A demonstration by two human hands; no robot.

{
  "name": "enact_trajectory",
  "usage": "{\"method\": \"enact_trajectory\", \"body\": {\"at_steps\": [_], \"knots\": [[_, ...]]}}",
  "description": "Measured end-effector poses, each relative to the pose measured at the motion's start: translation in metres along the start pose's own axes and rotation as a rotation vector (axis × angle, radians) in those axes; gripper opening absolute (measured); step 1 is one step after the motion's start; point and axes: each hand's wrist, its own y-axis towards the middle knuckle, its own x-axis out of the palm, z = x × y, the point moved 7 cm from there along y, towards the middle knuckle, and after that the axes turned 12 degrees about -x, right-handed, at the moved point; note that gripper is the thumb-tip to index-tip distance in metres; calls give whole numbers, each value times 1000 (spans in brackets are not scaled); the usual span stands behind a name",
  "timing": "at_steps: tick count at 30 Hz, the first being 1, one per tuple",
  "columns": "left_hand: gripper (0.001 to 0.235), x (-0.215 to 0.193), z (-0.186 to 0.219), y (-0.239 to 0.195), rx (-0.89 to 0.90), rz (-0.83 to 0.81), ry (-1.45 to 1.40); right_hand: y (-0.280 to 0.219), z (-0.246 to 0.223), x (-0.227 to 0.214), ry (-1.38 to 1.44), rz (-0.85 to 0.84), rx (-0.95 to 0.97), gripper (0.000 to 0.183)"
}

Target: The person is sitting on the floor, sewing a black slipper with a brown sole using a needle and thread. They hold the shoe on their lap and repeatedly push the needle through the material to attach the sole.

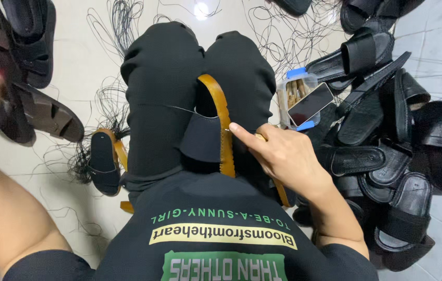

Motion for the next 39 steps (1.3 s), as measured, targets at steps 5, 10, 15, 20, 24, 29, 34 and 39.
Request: {"method": "enact_trajectory", "body": {"at_steps": [5,10,15,20,24,29,34,39], "knots": [[73,51,94,-13,287,67,666,9,-4,4,-156,-114,-53,50],[54,133,162,-1,508,-113,576,17,-4,-2,-185,-153,-60,46],[64,188,193,12,718,-236,564,23,1,-5,-168,-230,-67,47],[59,211,188,28,860,-189,667,26,3,-7,-121,-244,-97,47],[67,221,189,30,945,-181,696,29,-9,-9,-173,-277,-25,50],[67,230,198,30,959,-186,684,29,-38,-1,-601,-407,78,61],[68,231,194,32,956,-157,706,30,-42,9,-598,-342,91,53],[68,229,194,31,975,-114,730,25,-27,7,-322,-363,147,57]]}}
